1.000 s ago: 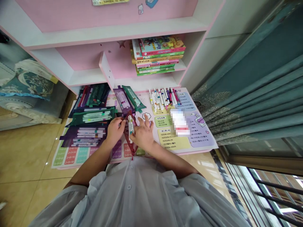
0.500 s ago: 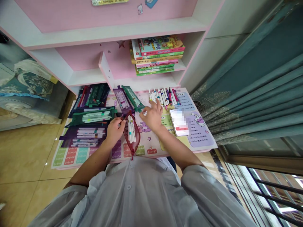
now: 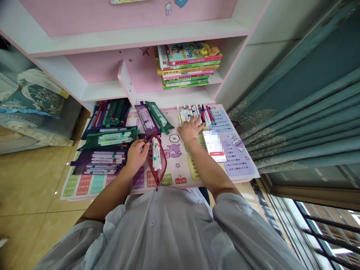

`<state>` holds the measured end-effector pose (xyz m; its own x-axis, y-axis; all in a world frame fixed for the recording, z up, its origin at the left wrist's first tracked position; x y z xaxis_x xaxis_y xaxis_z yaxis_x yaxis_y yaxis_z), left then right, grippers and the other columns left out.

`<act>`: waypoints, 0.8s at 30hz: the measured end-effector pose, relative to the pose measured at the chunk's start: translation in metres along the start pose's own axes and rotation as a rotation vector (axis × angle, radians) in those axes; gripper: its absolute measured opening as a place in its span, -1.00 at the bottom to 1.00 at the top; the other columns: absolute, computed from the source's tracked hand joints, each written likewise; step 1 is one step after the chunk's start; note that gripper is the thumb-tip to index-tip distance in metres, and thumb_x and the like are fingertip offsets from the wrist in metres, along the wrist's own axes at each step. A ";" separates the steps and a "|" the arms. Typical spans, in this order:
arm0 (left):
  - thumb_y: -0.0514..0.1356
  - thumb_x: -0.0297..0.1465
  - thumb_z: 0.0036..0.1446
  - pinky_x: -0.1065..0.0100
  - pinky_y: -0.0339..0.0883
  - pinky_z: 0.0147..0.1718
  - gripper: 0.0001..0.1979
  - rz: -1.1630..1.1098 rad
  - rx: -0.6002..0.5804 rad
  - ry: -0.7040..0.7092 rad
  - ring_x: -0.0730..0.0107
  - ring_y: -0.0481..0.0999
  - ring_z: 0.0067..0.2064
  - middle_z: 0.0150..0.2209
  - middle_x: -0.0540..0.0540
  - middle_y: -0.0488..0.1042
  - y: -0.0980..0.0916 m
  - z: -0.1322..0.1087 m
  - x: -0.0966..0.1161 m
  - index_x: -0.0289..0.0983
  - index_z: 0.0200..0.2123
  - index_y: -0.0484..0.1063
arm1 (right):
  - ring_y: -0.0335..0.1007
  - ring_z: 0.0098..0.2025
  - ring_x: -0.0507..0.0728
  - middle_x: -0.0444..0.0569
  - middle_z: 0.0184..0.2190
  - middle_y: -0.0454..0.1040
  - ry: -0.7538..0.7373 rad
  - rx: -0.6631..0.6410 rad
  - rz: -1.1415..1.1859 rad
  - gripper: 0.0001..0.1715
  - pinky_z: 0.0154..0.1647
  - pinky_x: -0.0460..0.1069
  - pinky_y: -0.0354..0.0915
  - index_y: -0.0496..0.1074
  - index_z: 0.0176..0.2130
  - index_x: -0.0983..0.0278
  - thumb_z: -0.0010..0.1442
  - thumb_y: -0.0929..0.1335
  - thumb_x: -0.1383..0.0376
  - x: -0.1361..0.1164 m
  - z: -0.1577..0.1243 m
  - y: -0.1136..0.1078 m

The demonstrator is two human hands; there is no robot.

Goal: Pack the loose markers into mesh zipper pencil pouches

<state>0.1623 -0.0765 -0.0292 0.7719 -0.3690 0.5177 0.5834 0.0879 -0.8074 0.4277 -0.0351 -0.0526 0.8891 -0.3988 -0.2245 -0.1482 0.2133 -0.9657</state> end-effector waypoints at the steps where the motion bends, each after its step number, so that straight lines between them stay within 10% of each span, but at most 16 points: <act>1: 0.07 -0.27 0.28 0.14 0.44 0.01 -0.74 -0.001 0.005 -0.001 0.13 0.56 -0.06 -0.17 -0.20 0.59 0.000 0.000 0.000 -0.22 -0.37 0.48 | -0.32 0.44 0.55 0.33 0.34 0.14 0.004 0.012 0.003 -0.59 0.29 0.57 -0.16 0.53 -0.12 0.42 0.16 0.31 0.20 0.001 0.001 0.001; 24: 0.08 -0.28 0.28 0.16 0.45 0.00 -0.74 -0.018 0.025 0.012 0.16 0.56 -0.09 -0.19 -0.18 0.59 0.000 0.000 0.000 -0.22 -0.38 0.48 | -0.27 0.45 0.52 0.24 0.34 0.19 0.027 -0.041 -0.064 -0.59 0.29 0.56 -0.15 0.58 -0.13 0.37 0.11 0.33 0.22 0.004 0.006 0.001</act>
Point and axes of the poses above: each hand's wrist, its own z-axis towards the middle knuckle, its own y-axis out of the palm, x = y × z, the point moved 6 cm from there along z, towards the middle knuckle
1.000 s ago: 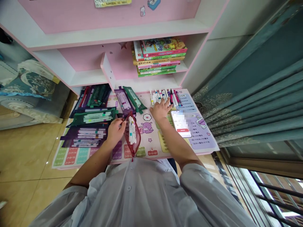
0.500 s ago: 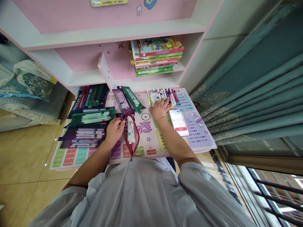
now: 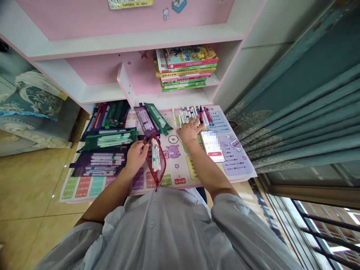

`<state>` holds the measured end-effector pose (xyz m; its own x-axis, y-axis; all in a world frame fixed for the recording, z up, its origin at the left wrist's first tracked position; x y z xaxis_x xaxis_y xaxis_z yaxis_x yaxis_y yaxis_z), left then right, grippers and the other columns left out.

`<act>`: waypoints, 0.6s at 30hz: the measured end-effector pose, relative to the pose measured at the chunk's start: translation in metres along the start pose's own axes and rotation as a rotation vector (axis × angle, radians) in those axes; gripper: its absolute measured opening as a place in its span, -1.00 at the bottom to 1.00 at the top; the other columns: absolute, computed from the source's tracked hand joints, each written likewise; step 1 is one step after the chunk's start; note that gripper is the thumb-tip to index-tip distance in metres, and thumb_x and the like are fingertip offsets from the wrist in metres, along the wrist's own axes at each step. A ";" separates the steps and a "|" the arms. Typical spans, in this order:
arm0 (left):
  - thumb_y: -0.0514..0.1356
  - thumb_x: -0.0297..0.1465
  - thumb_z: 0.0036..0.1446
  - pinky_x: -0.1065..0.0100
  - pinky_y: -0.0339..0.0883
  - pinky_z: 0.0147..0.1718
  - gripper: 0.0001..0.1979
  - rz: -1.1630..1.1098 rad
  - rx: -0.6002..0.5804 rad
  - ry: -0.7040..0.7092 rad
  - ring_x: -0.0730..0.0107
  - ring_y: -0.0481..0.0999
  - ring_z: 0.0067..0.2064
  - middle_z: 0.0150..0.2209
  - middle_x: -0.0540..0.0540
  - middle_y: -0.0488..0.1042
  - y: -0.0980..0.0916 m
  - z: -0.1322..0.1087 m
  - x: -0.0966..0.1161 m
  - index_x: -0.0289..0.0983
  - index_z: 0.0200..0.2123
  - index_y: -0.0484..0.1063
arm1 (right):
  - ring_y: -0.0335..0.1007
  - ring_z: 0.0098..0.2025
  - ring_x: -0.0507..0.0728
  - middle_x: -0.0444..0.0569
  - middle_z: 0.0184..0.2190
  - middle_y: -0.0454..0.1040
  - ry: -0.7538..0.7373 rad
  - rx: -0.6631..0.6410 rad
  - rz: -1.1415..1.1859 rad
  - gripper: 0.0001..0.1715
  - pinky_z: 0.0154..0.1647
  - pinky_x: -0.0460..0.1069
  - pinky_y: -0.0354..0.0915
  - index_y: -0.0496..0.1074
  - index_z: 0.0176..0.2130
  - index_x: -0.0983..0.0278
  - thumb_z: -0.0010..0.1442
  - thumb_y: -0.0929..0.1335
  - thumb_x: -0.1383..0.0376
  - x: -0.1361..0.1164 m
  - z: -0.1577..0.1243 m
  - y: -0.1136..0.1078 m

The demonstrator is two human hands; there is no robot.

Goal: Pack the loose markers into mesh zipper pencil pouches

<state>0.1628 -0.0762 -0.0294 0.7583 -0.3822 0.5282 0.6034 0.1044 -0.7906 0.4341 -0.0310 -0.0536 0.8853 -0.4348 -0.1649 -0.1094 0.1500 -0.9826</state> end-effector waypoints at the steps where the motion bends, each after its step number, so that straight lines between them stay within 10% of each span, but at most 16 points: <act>1: 0.07 -0.28 0.28 0.15 0.44 0.00 -0.74 0.003 0.001 0.001 0.15 0.56 -0.09 -0.19 -0.18 0.59 0.000 0.000 0.000 -0.22 -0.37 0.48 | -0.26 0.45 0.53 0.24 0.35 0.18 -0.008 -0.005 0.009 -0.61 0.29 0.56 -0.16 0.59 -0.15 0.38 0.09 0.34 0.22 0.000 -0.001 -0.001; 8: 0.08 -0.29 0.27 0.16 0.44 0.01 -0.75 0.013 -0.005 -0.006 0.14 0.56 -0.05 -0.19 -0.19 0.60 0.001 -0.001 -0.001 -0.23 -0.38 0.48 | -0.11 0.42 0.56 0.17 0.26 0.33 -0.158 0.177 0.332 -0.81 0.25 0.60 -0.07 0.46 -0.56 0.30 0.01 0.36 0.27 -0.019 -0.046 -0.044; 18: 0.08 -0.32 0.28 0.18 0.46 -0.06 -0.75 -0.023 0.003 -0.004 0.19 0.57 -0.13 -0.21 -0.17 0.59 -0.003 0.001 -0.002 -0.22 -0.43 0.43 | -0.11 0.43 0.55 0.14 0.29 0.33 -0.560 0.064 0.413 -0.81 0.25 0.49 0.03 0.42 -0.64 0.26 -0.05 0.40 0.31 -0.067 -0.144 -0.073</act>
Point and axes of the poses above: each hand's wrist, its own z-axis towards the middle knuckle, its own y-axis out of the palm, x = y × z, the point moved 6 cm from there along z, towards the middle knuckle
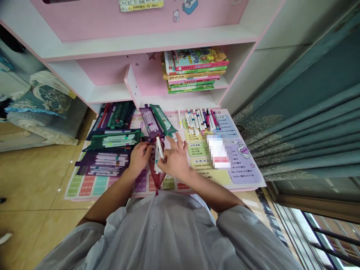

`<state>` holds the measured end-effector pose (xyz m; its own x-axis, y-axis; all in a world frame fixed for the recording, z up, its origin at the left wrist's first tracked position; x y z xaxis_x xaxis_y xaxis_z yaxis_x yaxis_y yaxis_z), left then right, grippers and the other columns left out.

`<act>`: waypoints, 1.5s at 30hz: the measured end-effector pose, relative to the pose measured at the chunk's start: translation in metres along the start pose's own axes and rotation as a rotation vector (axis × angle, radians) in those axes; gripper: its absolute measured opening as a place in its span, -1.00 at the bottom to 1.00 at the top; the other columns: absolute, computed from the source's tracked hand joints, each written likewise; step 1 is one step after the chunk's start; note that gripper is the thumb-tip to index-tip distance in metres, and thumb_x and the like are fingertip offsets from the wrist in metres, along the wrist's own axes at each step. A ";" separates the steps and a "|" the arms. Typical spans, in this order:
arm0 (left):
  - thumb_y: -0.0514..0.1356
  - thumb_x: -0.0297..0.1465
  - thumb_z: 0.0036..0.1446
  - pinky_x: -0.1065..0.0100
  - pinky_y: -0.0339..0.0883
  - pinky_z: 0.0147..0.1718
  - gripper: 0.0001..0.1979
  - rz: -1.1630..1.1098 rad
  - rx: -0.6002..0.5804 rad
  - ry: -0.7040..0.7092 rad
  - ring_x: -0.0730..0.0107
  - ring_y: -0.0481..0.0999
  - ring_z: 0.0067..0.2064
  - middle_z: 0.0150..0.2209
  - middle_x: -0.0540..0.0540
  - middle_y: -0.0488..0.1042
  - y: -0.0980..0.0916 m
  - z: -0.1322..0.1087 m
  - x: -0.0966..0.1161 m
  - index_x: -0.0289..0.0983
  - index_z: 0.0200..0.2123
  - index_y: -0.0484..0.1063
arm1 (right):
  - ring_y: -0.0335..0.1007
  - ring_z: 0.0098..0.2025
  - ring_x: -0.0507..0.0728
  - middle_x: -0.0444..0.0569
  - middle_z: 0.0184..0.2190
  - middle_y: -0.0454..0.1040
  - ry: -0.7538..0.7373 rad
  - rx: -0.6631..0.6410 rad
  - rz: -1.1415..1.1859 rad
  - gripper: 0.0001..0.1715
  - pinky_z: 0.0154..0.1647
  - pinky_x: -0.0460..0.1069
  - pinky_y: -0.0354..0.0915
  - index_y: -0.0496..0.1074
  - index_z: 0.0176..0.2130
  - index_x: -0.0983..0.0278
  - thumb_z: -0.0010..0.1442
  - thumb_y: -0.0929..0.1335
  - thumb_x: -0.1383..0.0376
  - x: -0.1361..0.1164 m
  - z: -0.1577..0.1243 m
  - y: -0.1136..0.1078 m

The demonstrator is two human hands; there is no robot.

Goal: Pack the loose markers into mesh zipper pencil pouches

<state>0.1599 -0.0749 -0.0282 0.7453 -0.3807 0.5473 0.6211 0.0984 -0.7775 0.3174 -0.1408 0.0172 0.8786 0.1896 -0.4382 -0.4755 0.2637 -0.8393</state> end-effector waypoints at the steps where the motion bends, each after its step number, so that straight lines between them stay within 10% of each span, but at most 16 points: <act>1: 0.08 -0.32 0.28 0.18 0.45 -0.06 -0.74 0.000 -0.001 -0.001 0.18 0.57 -0.13 -0.21 -0.18 0.59 0.000 0.000 0.000 -0.23 -0.44 0.43 | -0.11 0.43 0.56 0.15 0.29 0.32 0.003 -0.038 -0.009 -0.84 0.25 0.50 0.02 0.44 -0.63 0.26 -0.06 0.40 0.31 -0.002 -0.002 0.003; 24: 0.15 -0.33 0.23 0.17 0.45 -0.02 -0.76 -0.020 0.025 -0.009 0.16 0.58 -0.10 -0.21 -0.16 0.60 -0.003 -0.002 0.005 -0.20 -0.51 0.37 | -0.10 0.43 0.55 0.16 0.29 0.32 0.035 -0.100 -0.010 -0.84 0.26 0.54 0.00 0.54 -0.50 0.26 0.05 0.43 0.24 -0.007 0.003 0.025; 30: 0.14 -0.31 0.23 0.18 0.44 0.01 -0.75 -0.020 0.026 0.001 0.17 0.57 -0.09 -0.21 -0.15 0.60 -0.004 -0.003 0.007 -0.20 -0.51 0.38 | -0.04 0.41 0.48 0.14 0.22 0.37 0.172 0.158 -0.051 -0.84 0.28 0.49 0.05 0.53 -0.38 0.24 0.14 0.38 0.22 0.055 0.057 0.001; 36: 0.16 -0.30 0.22 0.18 0.44 0.01 -0.76 -0.016 0.015 -0.006 0.17 0.57 -0.07 -0.19 -0.15 0.59 -0.003 -0.003 0.006 -0.19 -0.51 0.39 | -0.20 0.43 0.59 0.31 0.33 0.18 0.466 0.116 -0.245 -0.67 0.25 0.59 -0.09 0.56 -0.16 0.36 0.15 0.38 0.19 0.129 0.101 0.023; 45: 0.13 -0.29 0.24 0.16 0.43 0.03 -0.75 -0.012 -0.006 -0.013 0.16 0.56 -0.06 -0.19 -0.16 0.59 -0.002 -0.002 0.006 -0.19 -0.49 0.40 | -0.28 0.44 0.58 0.28 0.34 0.16 0.451 0.062 -0.318 -0.66 0.26 0.64 -0.20 0.56 -0.16 0.37 0.19 0.32 0.22 0.147 0.105 0.053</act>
Point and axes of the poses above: each hand's wrist, its own z-axis towards the middle knuckle, its own y-axis out of the palm, x = y × z, the point moved 6 cm from there along z, towards the middle knuckle
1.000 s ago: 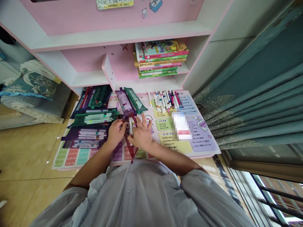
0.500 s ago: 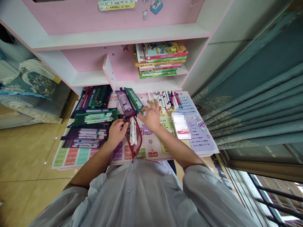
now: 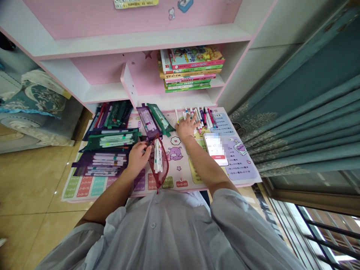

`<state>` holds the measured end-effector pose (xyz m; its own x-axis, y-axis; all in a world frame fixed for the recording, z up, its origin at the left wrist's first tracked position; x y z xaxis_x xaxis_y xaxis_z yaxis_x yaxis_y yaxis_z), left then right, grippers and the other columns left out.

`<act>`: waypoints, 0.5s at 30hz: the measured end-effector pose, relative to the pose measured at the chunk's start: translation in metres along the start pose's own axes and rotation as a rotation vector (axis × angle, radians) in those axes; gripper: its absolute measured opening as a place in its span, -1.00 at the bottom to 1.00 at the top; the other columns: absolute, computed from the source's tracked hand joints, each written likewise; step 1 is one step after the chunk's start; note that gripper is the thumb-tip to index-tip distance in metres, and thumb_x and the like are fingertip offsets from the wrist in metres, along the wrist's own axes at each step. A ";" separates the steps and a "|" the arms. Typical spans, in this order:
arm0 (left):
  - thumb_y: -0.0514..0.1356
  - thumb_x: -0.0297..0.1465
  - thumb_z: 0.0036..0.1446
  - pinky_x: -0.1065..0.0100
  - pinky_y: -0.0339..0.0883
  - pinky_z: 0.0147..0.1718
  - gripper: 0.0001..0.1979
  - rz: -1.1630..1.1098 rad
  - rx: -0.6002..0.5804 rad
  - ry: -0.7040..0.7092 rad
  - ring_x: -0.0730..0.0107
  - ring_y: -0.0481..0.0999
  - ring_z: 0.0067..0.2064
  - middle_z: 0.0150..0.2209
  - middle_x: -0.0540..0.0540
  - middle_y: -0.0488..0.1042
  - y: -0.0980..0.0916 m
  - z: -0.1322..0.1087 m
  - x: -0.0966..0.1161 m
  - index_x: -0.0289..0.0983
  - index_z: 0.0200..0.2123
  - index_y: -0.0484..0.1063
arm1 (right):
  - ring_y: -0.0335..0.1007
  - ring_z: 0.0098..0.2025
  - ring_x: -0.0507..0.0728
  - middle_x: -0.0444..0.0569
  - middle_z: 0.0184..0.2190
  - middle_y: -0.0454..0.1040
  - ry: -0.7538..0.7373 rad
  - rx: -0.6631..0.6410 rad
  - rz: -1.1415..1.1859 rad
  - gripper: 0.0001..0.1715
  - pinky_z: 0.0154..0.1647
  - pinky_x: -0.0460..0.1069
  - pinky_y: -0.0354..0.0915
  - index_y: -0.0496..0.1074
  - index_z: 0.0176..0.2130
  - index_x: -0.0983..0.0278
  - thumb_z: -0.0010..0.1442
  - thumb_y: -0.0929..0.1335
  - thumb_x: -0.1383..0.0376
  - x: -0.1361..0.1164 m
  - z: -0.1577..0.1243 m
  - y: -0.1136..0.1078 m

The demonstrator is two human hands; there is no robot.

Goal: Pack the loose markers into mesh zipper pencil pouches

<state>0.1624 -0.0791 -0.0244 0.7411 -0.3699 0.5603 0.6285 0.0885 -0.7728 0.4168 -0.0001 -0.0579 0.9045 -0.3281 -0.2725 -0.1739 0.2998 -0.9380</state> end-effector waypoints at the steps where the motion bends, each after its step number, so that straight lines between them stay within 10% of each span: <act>1: 0.13 -0.29 0.23 0.15 0.44 0.03 -0.75 0.001 -0.007 -0.002 0.15 0.56 -0.05 -0.18 -0.17 0.59 0.000 0.000 0.000 -0.20 -0.49 0.40 | -0.27 0.44 0.58 0.27 0.34 0.17 0.004 -0.003 0.002 -0.68 0.26 0.64 -0.21 0.57 -0.18 0.37 0.18 0.32 0.24 0.000 0.000 -0.001; 15: 0.13 -0.30 0.24 0.15 0.44 0.03 -0.76 -0.002 0.017 -0.002 0.16 0.57 -0.06 -0.19 -0.16 0.59 0.001 0.000 -0.002 -0.19 -0.48 0.41 | -0.09 0.42 0.53 0.09 0.23 0.38 -0.118 0.070 0.368 -0.80 0.28 0.54 -0.03 0.44 -0.60 0.26 0.01 0.39 0.29 -0.020 -0.074 -0.078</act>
<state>0.1615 -0.0780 -0.0263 0.7403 -0.3686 0.5622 0.6337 0.1035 -0.7666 0.3837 -0.0832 0.0054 0.8260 -0.0836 -0.5574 -0.4713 0.4400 -0.7644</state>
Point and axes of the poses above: each hand's wrist, its own z-axis towards the middle knuckle, its own y-axis out of the palm, x = y × z, the point moved 6 cm from there along z, towards the middle knuckle
